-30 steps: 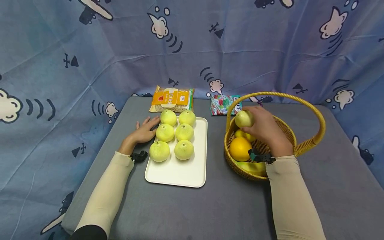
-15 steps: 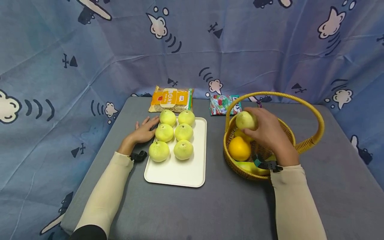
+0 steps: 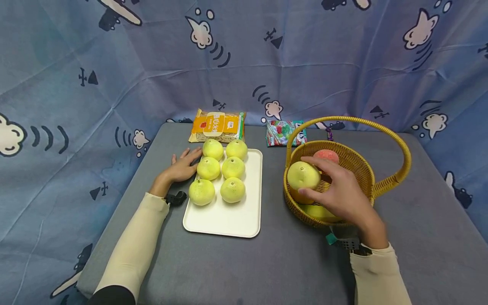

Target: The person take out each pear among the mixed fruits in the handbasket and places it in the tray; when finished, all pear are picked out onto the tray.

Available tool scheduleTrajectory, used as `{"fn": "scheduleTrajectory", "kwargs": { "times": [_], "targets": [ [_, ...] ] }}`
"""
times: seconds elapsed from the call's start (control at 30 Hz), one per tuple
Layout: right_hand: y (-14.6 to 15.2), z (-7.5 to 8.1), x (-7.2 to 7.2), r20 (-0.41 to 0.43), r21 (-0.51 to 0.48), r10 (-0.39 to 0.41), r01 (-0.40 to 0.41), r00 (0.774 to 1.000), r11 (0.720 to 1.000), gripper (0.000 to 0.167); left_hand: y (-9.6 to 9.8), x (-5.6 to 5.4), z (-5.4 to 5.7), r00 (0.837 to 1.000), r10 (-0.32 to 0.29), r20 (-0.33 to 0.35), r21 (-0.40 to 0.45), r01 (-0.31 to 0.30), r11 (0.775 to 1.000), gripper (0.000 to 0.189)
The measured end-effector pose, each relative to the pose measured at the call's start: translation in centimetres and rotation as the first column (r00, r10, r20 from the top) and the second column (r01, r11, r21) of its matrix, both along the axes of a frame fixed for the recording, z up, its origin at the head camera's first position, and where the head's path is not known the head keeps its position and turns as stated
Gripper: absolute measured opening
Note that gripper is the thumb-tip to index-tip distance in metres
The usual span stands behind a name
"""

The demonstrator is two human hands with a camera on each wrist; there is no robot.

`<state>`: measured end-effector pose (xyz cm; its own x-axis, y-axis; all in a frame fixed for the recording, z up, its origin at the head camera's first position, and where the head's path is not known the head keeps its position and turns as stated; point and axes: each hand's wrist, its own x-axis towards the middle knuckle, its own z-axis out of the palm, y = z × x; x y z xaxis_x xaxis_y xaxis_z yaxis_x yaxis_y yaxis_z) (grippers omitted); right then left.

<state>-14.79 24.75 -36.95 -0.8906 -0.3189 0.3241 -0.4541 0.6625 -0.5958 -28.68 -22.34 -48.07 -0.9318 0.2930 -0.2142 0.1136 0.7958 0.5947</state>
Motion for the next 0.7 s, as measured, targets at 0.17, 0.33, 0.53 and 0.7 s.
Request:
{"fn": "scheduleTrajectory", "kwargs": {
  "times": [0.17, 0.33, 0.53, 0.7],
  "targets": [
    [-1.4, -0.7, 1.2, -0.002, -0.095, 0.111, -0.111, 0.994, 0.989, 0.08, 0.0, -0.4, -0.5, 1.0, -0.004, -0.005, 0.015, 0.004, 1.0, 0.065],
    [-3.2, -1.4, 1.6, 0.083, -0.138, 0.186, -0.173, 0.979, 0.975, 0.076, 0.0, 0.1, 0.1, 1.0, -0.005, -0.009, -0.002, 0.005, 1.0, 0.064],
    [-5.9, -2.5, 1.7, 0.186, -0.12, 0.252, -0.233, 0.95, 0.965, 0.074, 0.0, 0.3, 0.2, 1.0, -0.012, -0.004, 0.01, 0.012, 1.0, 0.064],
    [-8.8, -3.4, 1.6, 0.226, -0.185, 0.347, -0.309, 0.91, 0.933, 0.075, -0.1, -0.2, -0.5, 1.0, -0.008, -0.011, 0.027, 0.009, 1.0, 0.065]
  ]
}}
